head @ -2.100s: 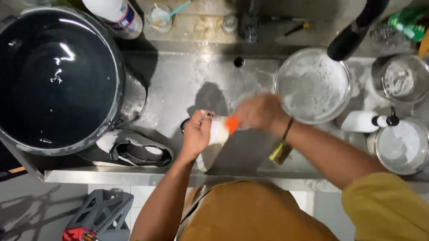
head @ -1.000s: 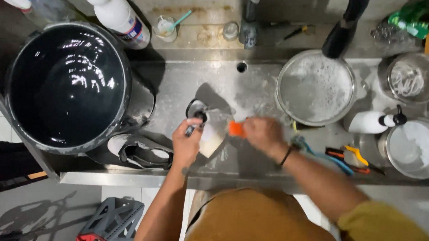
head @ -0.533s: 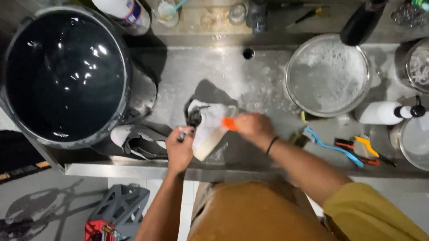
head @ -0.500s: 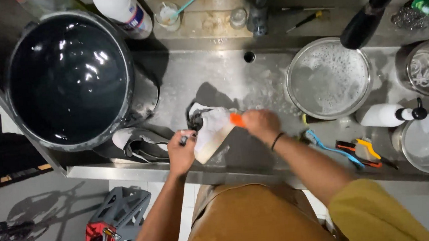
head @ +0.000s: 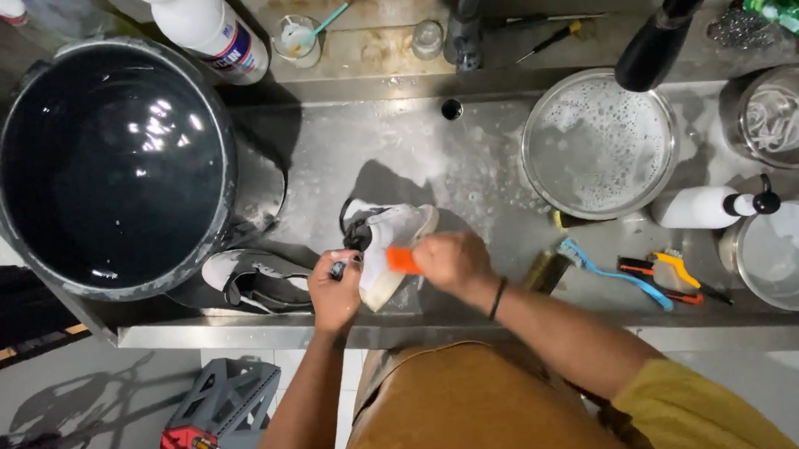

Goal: The person scrubs the sole of a shoe using a brush and water in a sink. They rinse the brush and the shoe under running water, then apply a cleaning liquid from a bottle to the sole and continue scrubbing with the brush. Finally, they rinse the shoe again and hold it up to inspect the sole.

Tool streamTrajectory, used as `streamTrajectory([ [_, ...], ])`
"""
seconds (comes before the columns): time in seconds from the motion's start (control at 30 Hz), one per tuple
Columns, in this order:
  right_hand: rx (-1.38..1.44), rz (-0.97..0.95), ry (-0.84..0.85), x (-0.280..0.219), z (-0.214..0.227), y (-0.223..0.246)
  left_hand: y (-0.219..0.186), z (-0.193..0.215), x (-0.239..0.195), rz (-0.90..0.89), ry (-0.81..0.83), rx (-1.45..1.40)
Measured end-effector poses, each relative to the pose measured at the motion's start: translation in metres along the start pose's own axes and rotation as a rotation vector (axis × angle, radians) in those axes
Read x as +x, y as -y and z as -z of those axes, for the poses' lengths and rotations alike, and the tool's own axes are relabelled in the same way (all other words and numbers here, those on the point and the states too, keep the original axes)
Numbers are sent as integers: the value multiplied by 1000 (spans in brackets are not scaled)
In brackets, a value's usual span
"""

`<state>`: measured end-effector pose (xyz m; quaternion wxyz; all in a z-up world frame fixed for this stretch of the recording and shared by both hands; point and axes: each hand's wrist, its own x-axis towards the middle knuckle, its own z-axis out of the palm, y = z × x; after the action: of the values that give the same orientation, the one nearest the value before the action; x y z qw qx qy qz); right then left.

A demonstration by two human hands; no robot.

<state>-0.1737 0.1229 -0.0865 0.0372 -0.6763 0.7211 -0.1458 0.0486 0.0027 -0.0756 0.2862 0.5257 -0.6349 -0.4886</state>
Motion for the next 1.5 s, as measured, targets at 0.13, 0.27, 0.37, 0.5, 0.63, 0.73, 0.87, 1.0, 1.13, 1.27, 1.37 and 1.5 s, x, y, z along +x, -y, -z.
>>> streamTrajectory([
  [0.13, 126, -319, 215, -4, -28, -64, 14, 5, 1, 40, 22, 55],
  [0.27, 35, -65, 24, -13, -38, -28, 8, 14, -7, 145, -11, 73],
  [0.37, -32, -99, 69, -2, 34, -28, 11, 27, 7, 173, 37, 158],
  [0.5, -8, -445, 265, -17, 28, -109, 14, 29, -2, 319, -90, -127],
  [0.63, -14, -893, 323, -62, 30, -213, -29, 21, -20, 304, -79, -101],
  [0.73, 79, -1151, 406, -71, 40, -217, -45, 10, -30, 257, -55, -70],
  [0.87, 657, -937, 168, 2, 132, -44, -48, -1, -24, 169, -79, -23],
  [1.0, 427, -498, 408, 11, 32, -27, -37, -7, -18, 90, -85, 23],
  [1.13, 386, -451, 316, 7, 21, 10, -33, -13, -10, 47, -126, 136],
  [1.27, 414, -538, 394, 12, 16, -22, -40, -15, -18, 50, -152, 143],
  [1.37, 484, -543, 449, 31, 85, 20, -29, -24, -17, 12, -162, 191],
  [1.5, 677, -489, 521, 30, 95, 30, -35, -27, -17, 33, -175, 164],
])
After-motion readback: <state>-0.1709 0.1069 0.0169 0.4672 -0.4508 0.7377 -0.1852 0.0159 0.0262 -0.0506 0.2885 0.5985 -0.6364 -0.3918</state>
